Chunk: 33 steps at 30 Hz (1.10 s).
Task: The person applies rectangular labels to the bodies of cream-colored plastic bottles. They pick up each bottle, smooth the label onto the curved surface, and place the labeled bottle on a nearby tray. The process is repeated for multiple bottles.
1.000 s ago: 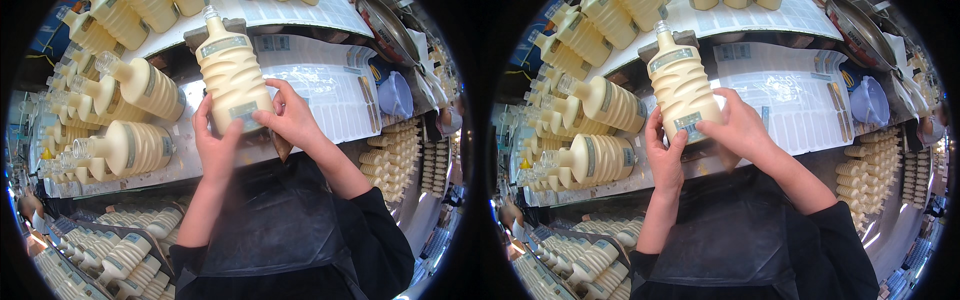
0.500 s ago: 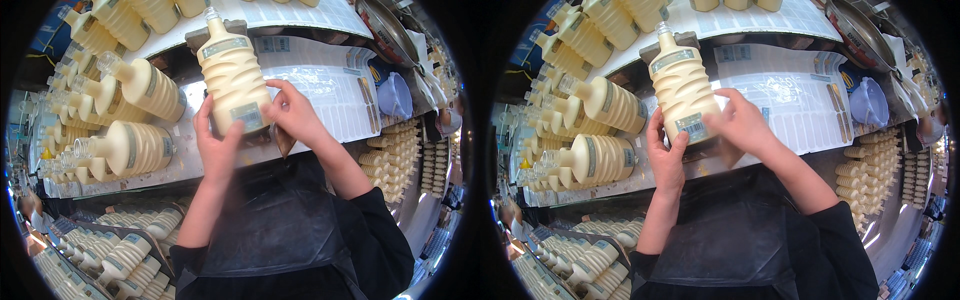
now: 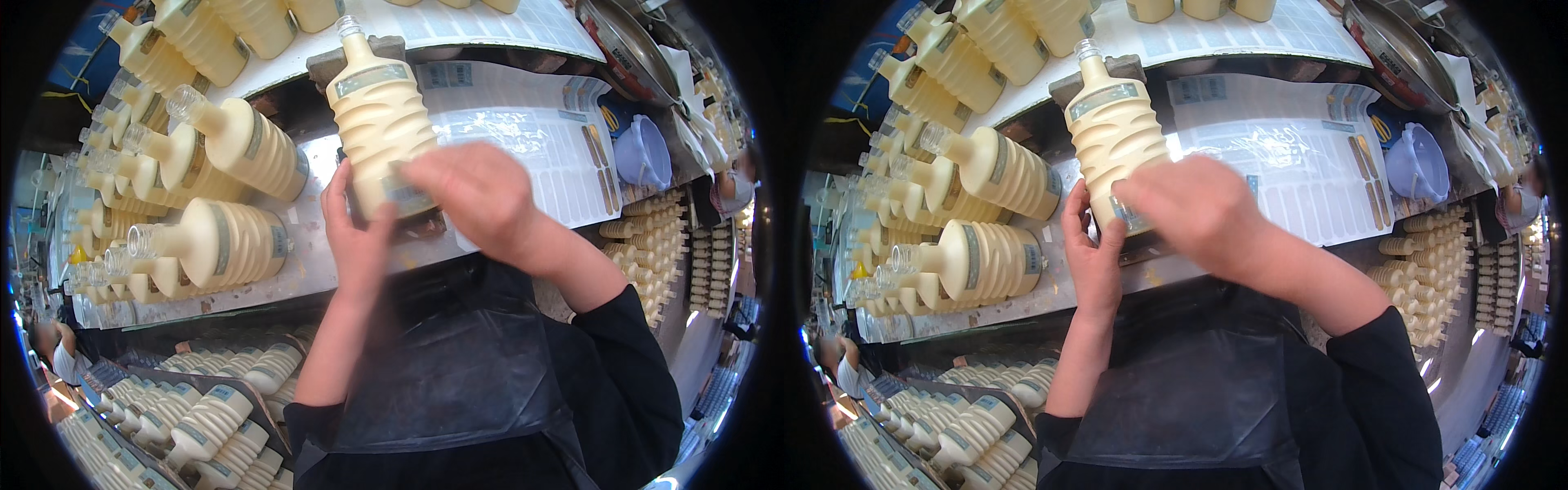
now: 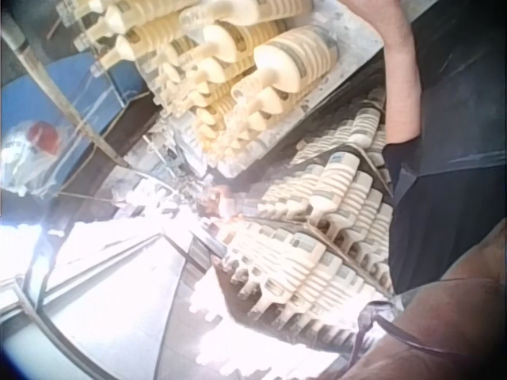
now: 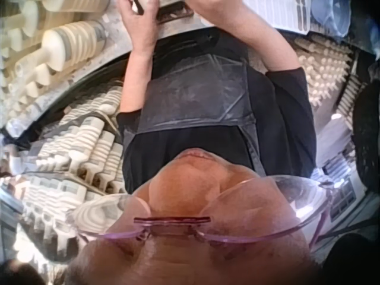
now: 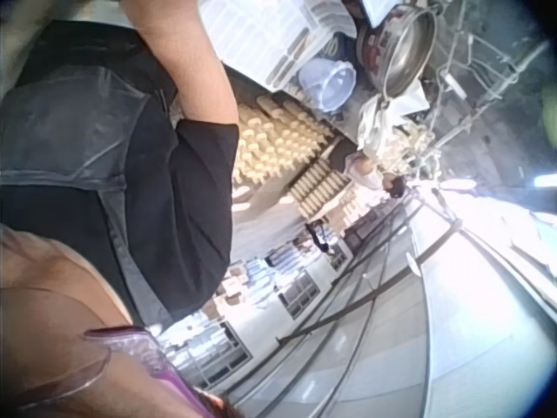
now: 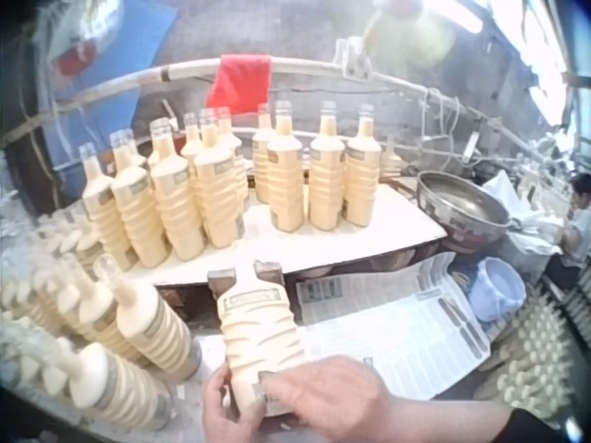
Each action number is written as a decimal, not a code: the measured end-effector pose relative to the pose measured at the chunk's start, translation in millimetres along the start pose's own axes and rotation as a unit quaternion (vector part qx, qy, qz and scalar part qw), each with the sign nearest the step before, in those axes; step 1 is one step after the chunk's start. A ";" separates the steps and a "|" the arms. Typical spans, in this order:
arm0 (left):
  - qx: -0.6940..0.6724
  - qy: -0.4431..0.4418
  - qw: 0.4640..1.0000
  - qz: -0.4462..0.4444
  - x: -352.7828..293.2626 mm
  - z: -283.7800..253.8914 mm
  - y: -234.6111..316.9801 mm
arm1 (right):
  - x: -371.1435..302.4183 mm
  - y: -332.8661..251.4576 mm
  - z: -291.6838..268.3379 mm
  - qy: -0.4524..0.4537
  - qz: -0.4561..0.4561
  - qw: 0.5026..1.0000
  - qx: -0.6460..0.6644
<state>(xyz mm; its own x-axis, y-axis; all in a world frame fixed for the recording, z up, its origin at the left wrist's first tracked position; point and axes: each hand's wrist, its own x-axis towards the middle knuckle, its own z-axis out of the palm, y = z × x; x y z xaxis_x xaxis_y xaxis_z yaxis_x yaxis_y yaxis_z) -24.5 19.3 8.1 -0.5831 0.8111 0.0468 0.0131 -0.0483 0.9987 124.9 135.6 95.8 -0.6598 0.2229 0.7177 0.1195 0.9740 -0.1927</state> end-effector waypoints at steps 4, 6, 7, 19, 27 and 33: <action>-0.164 0.001 0.986 -0.037 0.0 -3.4 -4.3 | -24.0 -31.1 13.6 0.003 -0.066 0.997 0.041; -0.141 0.028 0.989 -0.028 -0.2 1.8 0.2 | -20.4 -34.2 6.6 0.006 0.091 0.990 0.107; -0.118 0.043 0.992 -0.022 0.6 6.5 6.0 | -19.8 -35.2 7.9 0.025 0.191 0.971 0.138; 0.143 0.079 0.983 0.085 9.0 21.7 -1.7 | -34.4 -6.6 25.6 0.077 0.330 0.934 0.112; -0.072 0.055 0.996 -0.011 16.6 5.0 2.2 | -18.2 6.5 5.1 0.045 0.106 0.993 -0.015; -0.165 0.044 0.984 -0.049 17.8 -4.4 4.2 | -15.2 -46.7 15.7 -0.015 -0.077 0.997 0.003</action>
<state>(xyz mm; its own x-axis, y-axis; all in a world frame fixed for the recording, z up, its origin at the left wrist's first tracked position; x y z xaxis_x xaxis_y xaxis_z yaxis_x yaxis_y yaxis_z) -38.5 31.0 13.0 -0.6368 0.7682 -0.0655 -0.3025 -0.1709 0.9377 117.7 86.0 83.3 -0.6923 0.0702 0.7181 0.0108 0.9961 -0.0871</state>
